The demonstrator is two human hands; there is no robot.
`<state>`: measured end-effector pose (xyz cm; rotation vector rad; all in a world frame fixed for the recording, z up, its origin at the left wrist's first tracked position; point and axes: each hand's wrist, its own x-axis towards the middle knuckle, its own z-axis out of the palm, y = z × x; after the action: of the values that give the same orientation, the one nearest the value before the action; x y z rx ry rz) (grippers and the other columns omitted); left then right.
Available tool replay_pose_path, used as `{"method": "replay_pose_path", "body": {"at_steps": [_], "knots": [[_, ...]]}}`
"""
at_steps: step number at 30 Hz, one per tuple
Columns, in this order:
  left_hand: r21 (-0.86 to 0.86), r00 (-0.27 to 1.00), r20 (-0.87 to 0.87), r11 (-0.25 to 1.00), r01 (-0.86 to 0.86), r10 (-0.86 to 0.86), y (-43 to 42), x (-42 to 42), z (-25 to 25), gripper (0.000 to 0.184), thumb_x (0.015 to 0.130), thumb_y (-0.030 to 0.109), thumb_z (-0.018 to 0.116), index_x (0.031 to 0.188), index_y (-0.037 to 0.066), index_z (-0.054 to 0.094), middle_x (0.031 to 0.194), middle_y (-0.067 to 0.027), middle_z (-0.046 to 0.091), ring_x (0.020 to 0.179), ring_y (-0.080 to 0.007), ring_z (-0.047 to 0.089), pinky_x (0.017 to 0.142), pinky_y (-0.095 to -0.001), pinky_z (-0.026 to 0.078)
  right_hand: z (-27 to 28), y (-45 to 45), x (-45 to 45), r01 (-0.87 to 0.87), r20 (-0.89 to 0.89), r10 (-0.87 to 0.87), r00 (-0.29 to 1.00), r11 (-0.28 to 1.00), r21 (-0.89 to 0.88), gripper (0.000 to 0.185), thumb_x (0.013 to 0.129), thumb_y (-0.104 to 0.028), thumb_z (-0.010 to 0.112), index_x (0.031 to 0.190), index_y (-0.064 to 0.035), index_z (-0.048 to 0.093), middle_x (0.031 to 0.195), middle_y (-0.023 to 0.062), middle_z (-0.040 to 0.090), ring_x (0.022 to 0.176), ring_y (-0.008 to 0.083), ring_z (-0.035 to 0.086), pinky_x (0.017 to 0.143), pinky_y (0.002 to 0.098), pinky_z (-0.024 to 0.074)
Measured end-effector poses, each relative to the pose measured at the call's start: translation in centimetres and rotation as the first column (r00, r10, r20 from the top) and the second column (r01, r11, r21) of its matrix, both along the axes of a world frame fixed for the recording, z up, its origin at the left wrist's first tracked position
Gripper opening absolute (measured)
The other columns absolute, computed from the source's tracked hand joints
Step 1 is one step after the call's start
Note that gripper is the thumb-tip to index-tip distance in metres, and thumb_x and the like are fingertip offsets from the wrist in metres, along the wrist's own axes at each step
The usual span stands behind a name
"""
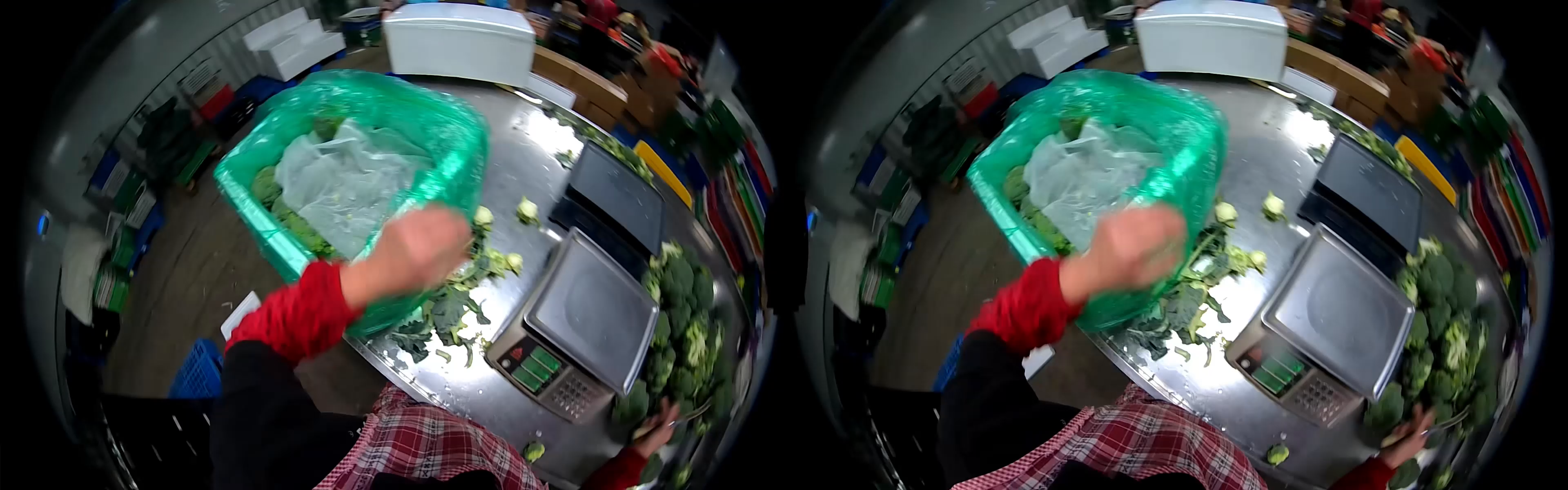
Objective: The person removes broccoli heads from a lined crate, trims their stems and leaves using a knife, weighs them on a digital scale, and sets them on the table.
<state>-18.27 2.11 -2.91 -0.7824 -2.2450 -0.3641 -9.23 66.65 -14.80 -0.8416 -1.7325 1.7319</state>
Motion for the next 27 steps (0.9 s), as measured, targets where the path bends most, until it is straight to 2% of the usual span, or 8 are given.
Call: {"method": "replay_pose_path", "body": {"at_steps": [6,11,13,16,21,23,25,27], "knots": [[-0.194,0.442,0.488,0.588,-0.785,0.752,-21.0,-10.6,-4.6,0.064,0.069,0.039,0.08,0.121,0.007,0.061,0.12,-0.0167,0.063,0.11,-0.0338,0.061,0.093,-0.0425,0.049,-4.3,-10.0,0.1,-0.118,0.19,0.089,0.978,0.982,0.147,0.035,0.094,-0.03,0.064,0.118,-0.006,0.057,0.095,0.0096,0.069,0.044,0.0037,0.038,0.039,0.0211,0.0313],[-0.079,0.527,0.788,0.901,-0.426,0.318,-18.1,-10.6,-7.0,0.112,0.067,0.046,0.082,0.151,0.002,0.023,0.154,-0.0235,0.027,0.143,-0.0337,0.028,0.118,-0.0402,0.025,-1.9,-13.6,-1.3,-0.254,0.284,0.188,0.94,0.943,0.214,0.034,0.093,-0.015,0.063,0.121,0.0027,0.056,0.08,0.0021,0.06,0.052,0.0053,0.046,0.046,0.0208,0.0357],[-0.061,0.68,0.692,0.959,-0.277,0.241,-16.9,-11.8,-9.7,0.101,0.067,0.043,0.081,0.148,0.006,0.033,0.145,-0.0233,0.043,0.133,-0.0351,0.043,0.11,-0.0413,0.036,-3.7,-14.1,-2.6,-0.236,0.119,0.21,0.971,0.926,0.293,0.035,0.093,-0.012,0.063,0.123,0.0044,0.055,0.086,0.0047,0.059,0.072,0.0098,0.056,0.065,0.023,0.0447],[-0.409,0.42,0.74,0.847,-0.34,0.525,-16.0,-12.9,-7.7,0.07,0.068,0.034,0.078,0.128,0.008,0.056,0.119,-0.0207,0.063,0.11,-0.0377,0.06,0.093,-0.0435,0.048,-4.0,-16.2,-2.6,-0.298,0.116,0.278,0.954,0.924,0.238,0.035,0.091,-0.007,0.064,0.122,0.007,0.055,0.093,0.0071,0.058,0.087,0.0138,0.058,0.079,0.0268,0.0473],[-0.3,0.575,0.127,0.584,-0.755,0.808,-28.4,-8.4,-8.4,0.018,0.08,0.011,0.052,0.079,0.006,0.07,0.082,-0.0175,0.068,0.079,-0.0381,0.067,0.067,-0.0477,0.053,-3.4,-13.4,0.9,-0.312,0.198,0.249,0.948,0.854,0.417,0.031,0.095,-0.013,0.061,0.121,0.0042,0.058,0.088,0.0061,0.061,0.081,0.0132,0.059,0.074,0.0252,0.0457],[-0.479,0.21,0.001,0.185,-0.858,0.978,-36.3,-6.1,-8.1,0.014,0.08,0.015,0.057,0.081,0.01,0.071,0.084,-0.0152,0.069,0.082,-0.0338,0.068,0.066,-0.0483,0.053,-3.8,-11.1,2.4,-0.214,0.22,0.138,0.966,0.903,0.372,0.03,0.095,-0.013,0.06,0.119,0.0044,0.058,0.087,0.0065,0.061,0.081,0.0134,0.059,0.073,0.0254,0.0459],[-0.524,-0.097,-0.14,-0.156,-0.837,0.985,-34.6,-4.8,-4.8,0.013,0.08,0.015,0.058,0.08,0.009,0.07,0.088,-0.014,0.067,0.086,-0.034,0.065,0.068,-0.0473,0.051,-1.5,-12.8,2.7,-0.136,0.237,0.039,0.971,0.901,0.411,0.034,0.088,-0.029,0.072,0.104,-0.0003,0.064,0.071,0.0084,0.064,0.038,0.0087,0.043,0.031,0.0245,0.0319],[-0.379,0.133,-0.291,0.014,-0.925,0.948,-32.4,-5.7,-1.9,0.012,0.078,0.013,0.059,0.082,0.008,0.07,0.088,-0.0138,0.065,0.086,-0.0344,0.063,0.069,-0.0481,0.05,-1.3,-12.3,2.9,-0.161,0.455,-0.04,0.89,0.904,0.395,0.041,0.087,-0.031,0.074,0.115,-0.0043,0.063,0.073,0.0115,0.067,0.039,0.0107,0.046,0.033,0.0246,0.0347]]}}
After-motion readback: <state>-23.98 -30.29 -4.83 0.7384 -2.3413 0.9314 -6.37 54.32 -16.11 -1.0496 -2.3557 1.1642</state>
